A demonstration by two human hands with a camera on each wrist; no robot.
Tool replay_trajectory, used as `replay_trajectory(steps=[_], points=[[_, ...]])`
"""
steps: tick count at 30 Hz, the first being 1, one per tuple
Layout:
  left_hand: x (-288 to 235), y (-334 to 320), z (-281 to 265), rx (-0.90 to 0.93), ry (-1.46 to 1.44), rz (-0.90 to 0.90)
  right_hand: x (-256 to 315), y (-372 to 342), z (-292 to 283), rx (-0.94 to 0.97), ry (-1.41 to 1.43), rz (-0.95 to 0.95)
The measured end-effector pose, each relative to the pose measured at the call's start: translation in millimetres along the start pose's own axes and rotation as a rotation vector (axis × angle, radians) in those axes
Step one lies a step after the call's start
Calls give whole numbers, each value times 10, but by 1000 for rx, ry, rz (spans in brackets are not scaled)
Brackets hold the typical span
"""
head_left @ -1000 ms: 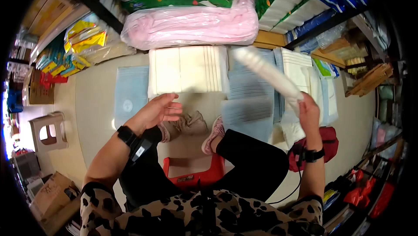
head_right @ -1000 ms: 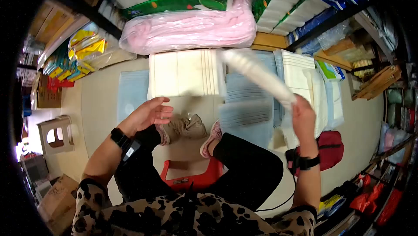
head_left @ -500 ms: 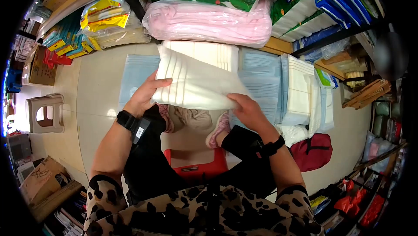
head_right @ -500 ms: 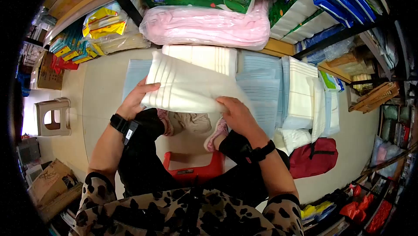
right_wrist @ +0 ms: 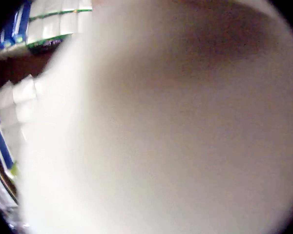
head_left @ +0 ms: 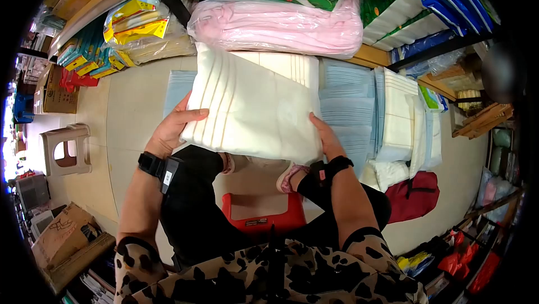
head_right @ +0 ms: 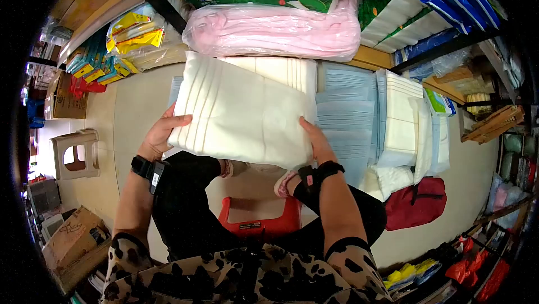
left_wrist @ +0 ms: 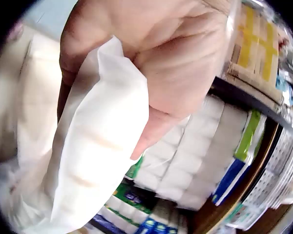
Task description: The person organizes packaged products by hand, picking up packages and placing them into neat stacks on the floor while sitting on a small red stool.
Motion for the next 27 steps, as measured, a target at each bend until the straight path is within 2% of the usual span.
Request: replay_trajectory(steps=[2,5,9,11,14,17,20,23,26,27], points=[[39,29,-263,-31,116,-140,202,131,-233,-99,-212,27],[213,116,-643,-39,158,-236,391,405,-412,-155,-307,-101],[477,467,-1010,-110,92,-304,598,664,-421,-142,-400,-84],[585,678,-1240,-110,199,-340,692,783,-454,-200,-435,-67],[697,1013,-1476,-192,368,-448,807,964,-495,-251,-454,-159],[850,1309,-1800,-270,498,-479,866,1195,-647,-258,-487,-282],[1012,1540,-2089,-314,550,-430,937,1342,-637,-295,-604,-424],[1129,1608,-2299,-400,713,-459,879,1508,-806,-433,-672,-390],[1219,1615,-2379,-439,765,-413,949,1550,-740,-511,-923,-342],[1255,1612,-2405,-454,774,-415,957,1558,-727,-523,-931,-382]])
Point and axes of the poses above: each hand's wrist, its own y-axis towards the middle knuckle, its own z-axis out of the palm, x = y × z, the point moved 5 cm from there along y, towards the middle knuckle, and after that the axes turned 10 degrees about x, right-handed, at the moved point
